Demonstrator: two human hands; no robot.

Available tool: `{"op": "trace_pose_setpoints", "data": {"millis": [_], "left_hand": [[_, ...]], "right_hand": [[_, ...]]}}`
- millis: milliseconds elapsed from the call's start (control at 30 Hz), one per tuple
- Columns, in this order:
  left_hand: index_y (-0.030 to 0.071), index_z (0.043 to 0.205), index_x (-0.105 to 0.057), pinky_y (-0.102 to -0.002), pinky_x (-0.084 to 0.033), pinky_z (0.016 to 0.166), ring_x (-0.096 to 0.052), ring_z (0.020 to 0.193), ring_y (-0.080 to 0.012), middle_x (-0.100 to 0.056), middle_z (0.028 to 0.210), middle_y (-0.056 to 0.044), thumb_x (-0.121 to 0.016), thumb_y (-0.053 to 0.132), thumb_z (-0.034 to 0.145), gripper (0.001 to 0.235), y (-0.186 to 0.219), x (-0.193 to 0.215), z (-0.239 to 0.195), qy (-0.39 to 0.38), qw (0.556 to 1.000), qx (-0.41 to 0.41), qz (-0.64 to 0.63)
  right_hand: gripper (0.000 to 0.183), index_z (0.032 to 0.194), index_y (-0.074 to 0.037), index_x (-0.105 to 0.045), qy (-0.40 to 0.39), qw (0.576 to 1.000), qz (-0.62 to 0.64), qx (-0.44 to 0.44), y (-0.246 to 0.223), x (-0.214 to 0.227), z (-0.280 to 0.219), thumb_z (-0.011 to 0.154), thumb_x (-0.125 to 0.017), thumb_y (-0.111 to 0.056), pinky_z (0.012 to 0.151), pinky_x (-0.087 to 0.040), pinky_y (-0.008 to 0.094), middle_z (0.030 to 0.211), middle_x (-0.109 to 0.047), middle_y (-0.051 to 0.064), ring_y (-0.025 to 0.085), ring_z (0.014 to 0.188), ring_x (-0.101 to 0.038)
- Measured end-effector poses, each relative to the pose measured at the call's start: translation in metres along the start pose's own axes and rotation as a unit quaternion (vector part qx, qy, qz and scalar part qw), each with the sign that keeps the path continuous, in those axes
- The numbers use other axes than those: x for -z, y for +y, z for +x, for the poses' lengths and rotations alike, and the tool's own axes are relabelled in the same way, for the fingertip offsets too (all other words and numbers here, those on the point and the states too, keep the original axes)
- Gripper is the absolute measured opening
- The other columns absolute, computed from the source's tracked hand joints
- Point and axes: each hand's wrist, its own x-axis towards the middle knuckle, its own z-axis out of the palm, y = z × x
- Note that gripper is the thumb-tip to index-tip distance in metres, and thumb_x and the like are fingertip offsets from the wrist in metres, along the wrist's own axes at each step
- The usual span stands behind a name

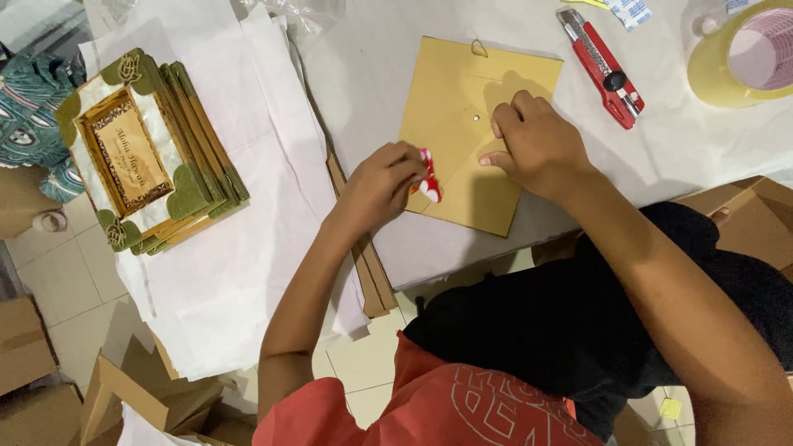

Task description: Applying decorative stickers to picture frames, stacking them, and placing them into plastic sleeves.

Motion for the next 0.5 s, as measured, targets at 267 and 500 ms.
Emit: {"op": "trace_pose_setpoints", "data": {"millis": [267, 500], "left_hand": [[0.011, 0.089, -0.069, -0.039, -0.054, 0.086, -0.065, 0.096, -0.0284, -0.065, 0.099, -0.004, -0.066, 0.006, 0.096, 0.01, -0.013, -0.021, 0.06, 0.041, 0.997, -0.055, -0.023], [0.007, 0.1, -0.073, -0.038, -0.055, 0.088, -0.066, 0.101, -0.0289, -0.067, 0.104, -0.007, -0.064, 0.004, 0.099, 0.009, -0.014, -0.027, 0.065, 0.083, 0.992, -0.091, -0.018]], "right_hand": [[0.034, 0.111, -0.017, -0.05, 0.007, 1.0, 0.01, -0.006, -0.003, -0.001, 0.0, 0.099, -0.067, -0.044, 0.08, -0.053, 0.039, 0.105, -0.046, 0.006, 0.026, 0.102, -0.056], [0.032, 0.111, -0.018, -0.05, -0.006, 1.0, 0.007, -0.011, -0.007, 0.009, -0.002, 0.1, -0.067, -0.043, 0.082, -0.053, 0.037, 0.106, -0.048, 0.006, 0.025, 0.102, -0.057]]}}
